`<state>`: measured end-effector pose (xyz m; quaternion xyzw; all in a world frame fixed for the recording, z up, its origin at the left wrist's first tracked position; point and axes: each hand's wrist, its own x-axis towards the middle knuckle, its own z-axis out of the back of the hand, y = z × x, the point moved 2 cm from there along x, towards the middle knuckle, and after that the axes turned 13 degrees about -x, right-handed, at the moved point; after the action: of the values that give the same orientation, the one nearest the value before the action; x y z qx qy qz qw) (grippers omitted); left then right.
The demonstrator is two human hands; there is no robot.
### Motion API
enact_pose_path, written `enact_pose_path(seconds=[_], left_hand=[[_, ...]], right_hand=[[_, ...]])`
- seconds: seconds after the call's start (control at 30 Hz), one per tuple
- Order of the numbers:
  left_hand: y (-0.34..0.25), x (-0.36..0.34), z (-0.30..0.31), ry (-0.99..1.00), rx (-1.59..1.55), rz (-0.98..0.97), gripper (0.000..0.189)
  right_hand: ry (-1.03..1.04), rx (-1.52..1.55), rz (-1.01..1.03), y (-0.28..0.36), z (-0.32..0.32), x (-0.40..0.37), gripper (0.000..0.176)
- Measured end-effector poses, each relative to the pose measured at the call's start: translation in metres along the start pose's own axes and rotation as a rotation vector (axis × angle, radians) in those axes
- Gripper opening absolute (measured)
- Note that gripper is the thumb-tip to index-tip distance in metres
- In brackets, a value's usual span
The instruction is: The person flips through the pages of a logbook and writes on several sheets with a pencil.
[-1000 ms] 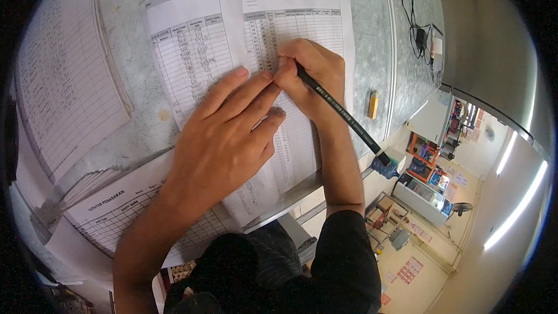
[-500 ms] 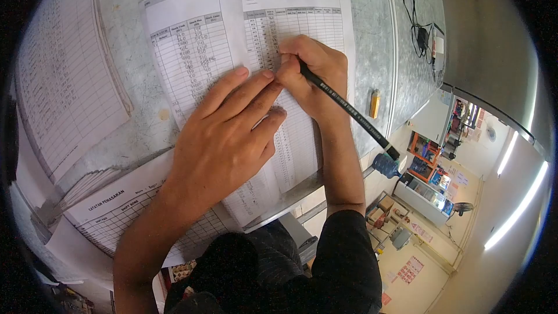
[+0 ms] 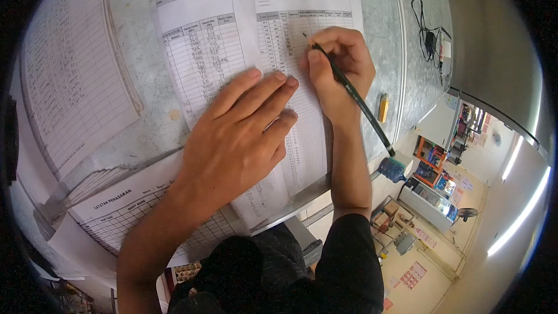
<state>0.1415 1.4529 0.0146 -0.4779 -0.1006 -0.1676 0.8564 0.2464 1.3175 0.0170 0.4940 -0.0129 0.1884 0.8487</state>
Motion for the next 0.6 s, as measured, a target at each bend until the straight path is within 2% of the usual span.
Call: enact_pose_path(seconds=[0.1, 0.2, 0.23, 0.43, 0.6], left_hand=[[-0.001, 0.000, -0.002, -0.008, -0.009, -0.002, 0.016], [0.000, 0.000, -0.002, -0.020, -0.014, -0.017, 0.017], [0.000, -0.001, -0.001, -0.019, -0.015, -0.020, 0.017], [0.000, -0.002, -0.002, -0.013, -0.019, -0.019, 0.018], [0.001, -0.002, -0.002, -0.013, -0.022, -0.023, 0.018]], right_hand=[[0.116, -0.146, 0.039, -0.001, 0.011, -0.011, 0.009], [0.102, -0.281, 0.055, 0.003, 0.009, -0.009, 0.009], [0.062, -0.232, 0.057, 0.005, 0.005, -0.009, 0.007], [0.092, -0.436, 0.275, 0.005, 0.001, -0.006, 0.007], [0.138, -0.454, 0.211, 0.006, -0.001, -0.006, 0.009]])
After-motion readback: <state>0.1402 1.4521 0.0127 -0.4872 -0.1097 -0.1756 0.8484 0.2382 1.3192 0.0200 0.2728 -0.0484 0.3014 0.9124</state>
